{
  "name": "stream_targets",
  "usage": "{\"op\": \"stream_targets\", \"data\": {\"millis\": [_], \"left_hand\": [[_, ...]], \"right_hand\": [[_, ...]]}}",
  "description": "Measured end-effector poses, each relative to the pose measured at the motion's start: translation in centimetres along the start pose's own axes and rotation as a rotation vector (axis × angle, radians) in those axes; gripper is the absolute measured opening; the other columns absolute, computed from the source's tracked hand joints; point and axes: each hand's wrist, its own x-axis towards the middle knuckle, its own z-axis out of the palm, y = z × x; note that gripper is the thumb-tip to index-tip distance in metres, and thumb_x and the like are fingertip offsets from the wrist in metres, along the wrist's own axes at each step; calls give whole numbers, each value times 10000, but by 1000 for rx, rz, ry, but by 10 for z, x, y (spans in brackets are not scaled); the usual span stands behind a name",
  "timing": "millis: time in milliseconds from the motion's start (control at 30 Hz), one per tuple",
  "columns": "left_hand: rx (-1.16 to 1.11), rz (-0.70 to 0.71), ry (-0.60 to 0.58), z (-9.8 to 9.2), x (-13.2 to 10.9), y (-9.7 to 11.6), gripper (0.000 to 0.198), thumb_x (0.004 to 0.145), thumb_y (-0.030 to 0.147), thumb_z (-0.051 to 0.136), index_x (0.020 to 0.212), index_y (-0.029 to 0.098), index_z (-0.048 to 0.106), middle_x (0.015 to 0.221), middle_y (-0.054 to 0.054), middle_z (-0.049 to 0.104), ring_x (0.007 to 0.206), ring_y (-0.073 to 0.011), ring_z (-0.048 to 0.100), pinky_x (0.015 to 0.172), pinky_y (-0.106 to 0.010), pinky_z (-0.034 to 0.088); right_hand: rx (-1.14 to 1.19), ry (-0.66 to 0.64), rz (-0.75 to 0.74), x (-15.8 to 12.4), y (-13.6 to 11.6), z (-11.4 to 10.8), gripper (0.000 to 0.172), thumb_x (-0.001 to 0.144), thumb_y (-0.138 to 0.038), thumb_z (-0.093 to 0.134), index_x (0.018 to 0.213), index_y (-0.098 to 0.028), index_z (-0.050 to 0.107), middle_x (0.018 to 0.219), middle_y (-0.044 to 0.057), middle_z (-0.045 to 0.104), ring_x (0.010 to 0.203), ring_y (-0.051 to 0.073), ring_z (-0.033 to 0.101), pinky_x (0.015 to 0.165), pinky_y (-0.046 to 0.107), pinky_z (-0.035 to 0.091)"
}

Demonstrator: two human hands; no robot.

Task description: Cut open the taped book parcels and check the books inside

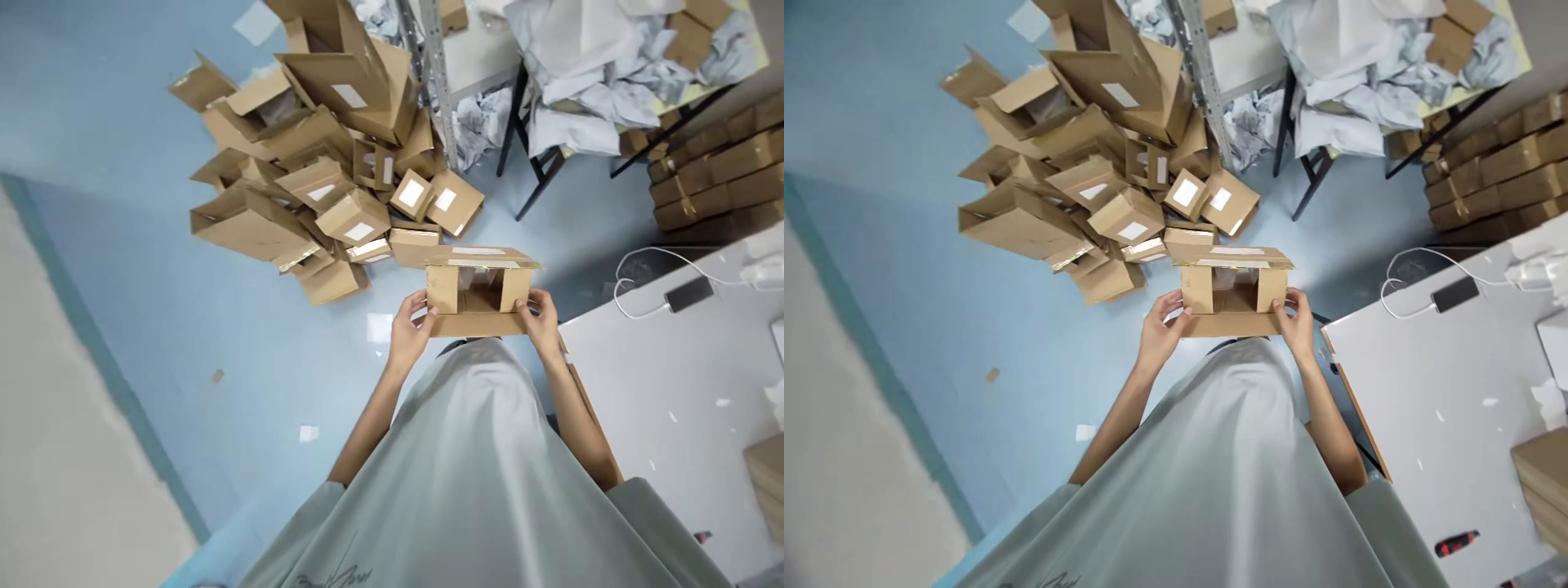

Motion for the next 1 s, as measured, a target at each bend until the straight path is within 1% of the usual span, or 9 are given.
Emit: {"op": "stream_targets", "data": {"millis": [133,267,500,667,733,800,867,933,1000], "left_hand": [[-21,-50,168,-62,63,-3,475,966,419,775,1390,215,707,1447,-160,788,1322,-329,779,1095,-519,699],[-62,-102,223,-113,126,-16,481,953,407,780,1393,217,738,1494,-147,772,1356,-330,769,1116,-514,694],[-177,-172,188,-187,268,-46,463,893,356,790,1315,168,760,1418,-162,808,1296,-328,794,1185,-555,650],[-149,-161,123,-244,374,-59,434,901,286,799,1311,152,757,1414,-164,806,1310,-331,782,1277,-570,566],[-86,-189,171,-263,405,-61,470,890,259,826,1339,146,745,1465,-186,772,1388,-357,741,1313,-577,522],[-35,-186,247,-278,423,-60,499,888,233,833,1368,146,730,1518,-200,734,1444,-359,701,1329,-564,500],[-31,-126,278,-287,427,-55,451,931,233,793,1373,168,727,1515,-175,734,1425,-322,707,1319,-525,517],[-42,-56,261,-288,421,-48,340,983,251,734,1317,188,745,1427,-138,776,1345,-281,741,1288,-478,550],[-44,-33,231,-281,407,-41,242,997,271,704,1219,191,759,1308,-120,807,1258,-262,769,1250,-454,579]], "right_hand": [[-56,-172,-1,66,-44,86,520,889,-652,741,1230,-270,647,1269,122,807,1095,298,791,1035,498,647],[-150,-282,-11,120,-79,167,529,901,-661,742,1255,-279,653,1251,110,819,1117,317,805,1035,518,641],[-210,-282,-82,208,-122,296,680,903,-743,763,1362,-246,686,1308,143,812,1153,322,796,1096,541,644],[-134,-309,-145,283,-150,394,891,823,-941,754,1331,-210,734,1379,174,804,1330,359,751,1233,597,577],[-102,-360,-146,304,-160,431,990,824,-1016,670,1366,-190,735,1449,187,782,1423,373,713,1264,619,552],[-95,-415,-162,313,-171,456,1017,860,-1037,597,1406,-190,732,1487,183,767,1483,365,683,1282,615,539],[-82,-459,-169,306,-182,465,984,888,-1023,584,1410,-204,742,1483,167,773,1468,345,695,1272,598,559],[-40,-482,-139,288,-192,456,941,882,-1004,620,1367,-212,766,1436,154,800,1388,330,741,1234,582,604],[12,-477,-86,261,-198,433,904,852,-988,675,1302,-213,788,1356,147,835,1293,322,785,1176,566,651]]}}
